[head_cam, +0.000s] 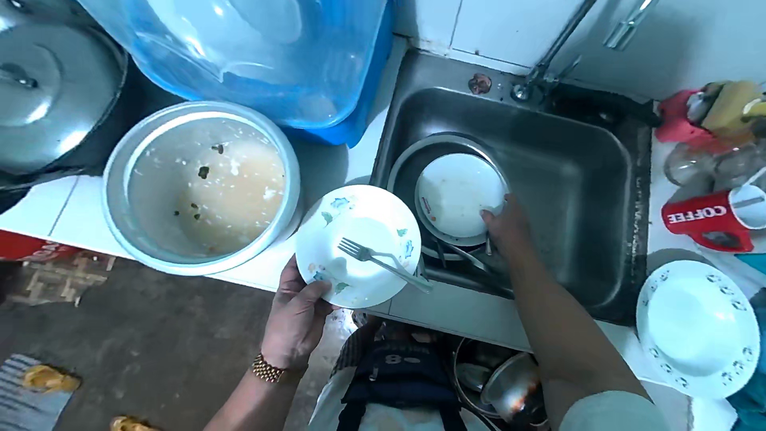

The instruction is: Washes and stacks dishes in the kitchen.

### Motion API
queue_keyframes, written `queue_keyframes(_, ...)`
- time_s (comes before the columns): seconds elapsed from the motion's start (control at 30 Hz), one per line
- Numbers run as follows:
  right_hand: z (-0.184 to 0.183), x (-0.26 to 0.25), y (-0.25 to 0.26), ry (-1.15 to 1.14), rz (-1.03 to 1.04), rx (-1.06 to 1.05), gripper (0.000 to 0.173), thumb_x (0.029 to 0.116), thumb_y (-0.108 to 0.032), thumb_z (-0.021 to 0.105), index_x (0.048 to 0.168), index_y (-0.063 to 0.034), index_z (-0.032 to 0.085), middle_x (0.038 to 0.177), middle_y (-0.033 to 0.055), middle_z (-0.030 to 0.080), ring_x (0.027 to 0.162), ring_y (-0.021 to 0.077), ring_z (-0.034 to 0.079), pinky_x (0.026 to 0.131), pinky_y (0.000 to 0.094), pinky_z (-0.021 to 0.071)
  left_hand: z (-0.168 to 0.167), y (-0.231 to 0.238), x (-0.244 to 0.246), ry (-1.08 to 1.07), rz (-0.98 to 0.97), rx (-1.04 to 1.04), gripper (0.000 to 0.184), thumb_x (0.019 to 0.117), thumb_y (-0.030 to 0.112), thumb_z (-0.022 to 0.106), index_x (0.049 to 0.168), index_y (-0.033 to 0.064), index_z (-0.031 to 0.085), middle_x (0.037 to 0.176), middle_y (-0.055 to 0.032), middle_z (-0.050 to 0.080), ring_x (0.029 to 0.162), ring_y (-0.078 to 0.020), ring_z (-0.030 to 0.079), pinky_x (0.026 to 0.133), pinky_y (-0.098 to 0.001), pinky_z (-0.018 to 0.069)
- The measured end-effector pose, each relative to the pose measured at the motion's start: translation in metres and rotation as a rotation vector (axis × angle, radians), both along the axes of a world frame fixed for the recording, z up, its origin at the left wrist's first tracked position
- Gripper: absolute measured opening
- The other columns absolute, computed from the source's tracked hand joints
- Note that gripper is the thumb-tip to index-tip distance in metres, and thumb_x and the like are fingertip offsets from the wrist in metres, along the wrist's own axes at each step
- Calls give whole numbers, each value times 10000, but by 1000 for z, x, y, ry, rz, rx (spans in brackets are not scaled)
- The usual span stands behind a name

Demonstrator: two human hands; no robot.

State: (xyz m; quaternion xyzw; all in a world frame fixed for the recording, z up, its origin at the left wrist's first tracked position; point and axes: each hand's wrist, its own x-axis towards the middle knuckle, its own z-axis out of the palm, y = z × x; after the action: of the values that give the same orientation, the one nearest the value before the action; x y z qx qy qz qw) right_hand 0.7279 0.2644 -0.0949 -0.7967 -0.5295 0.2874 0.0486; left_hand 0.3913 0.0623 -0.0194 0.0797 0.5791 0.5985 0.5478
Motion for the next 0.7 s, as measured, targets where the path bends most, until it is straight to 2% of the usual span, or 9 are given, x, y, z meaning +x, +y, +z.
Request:
queue_keyframes(0.23,3,1,7,-20,-7,-25,637,970,-336,696,1457,-6,454,1259,314,624,1133,503,630,918,700,497,-8,-2,-10,-28,8,13,667,894,-180,489,1485,116,398,1168,-185,667,845,-292,738,593,-435,641)
queue_keyframes(0.4,4,-1,9,-33,-55,-41,638,945,-312,719,1453,-23,465,1269,298,631,1170,486,620,954,680,485,-11,-3,-15,-18,7,11,651,899,-170,496,1480,108,406,1169,-195,669,861,-293,735,610,-423,640)
queue_keyframes(0.57,8,-2,2,77,-136,3,647,920,-270,740,1420,29,461,1244,325,610,1145,491,610,936,676,485,-13,-5,-18,34,-10,-31,653,905,-146,510,1490,135,430,1175,-172,672,861,-271,731,615,-412,637)
queue_keyframes(0.7,-3,11,4,75,-127,-5,652,921,-333,757,1379,47,492,1204,330,624,1106,497,623,912,686,491,-15,-4,-20,41,-38,-38,668,912,-147,514,1494,170,435,1187,-155,672,866,-261,732,625,-408,639)
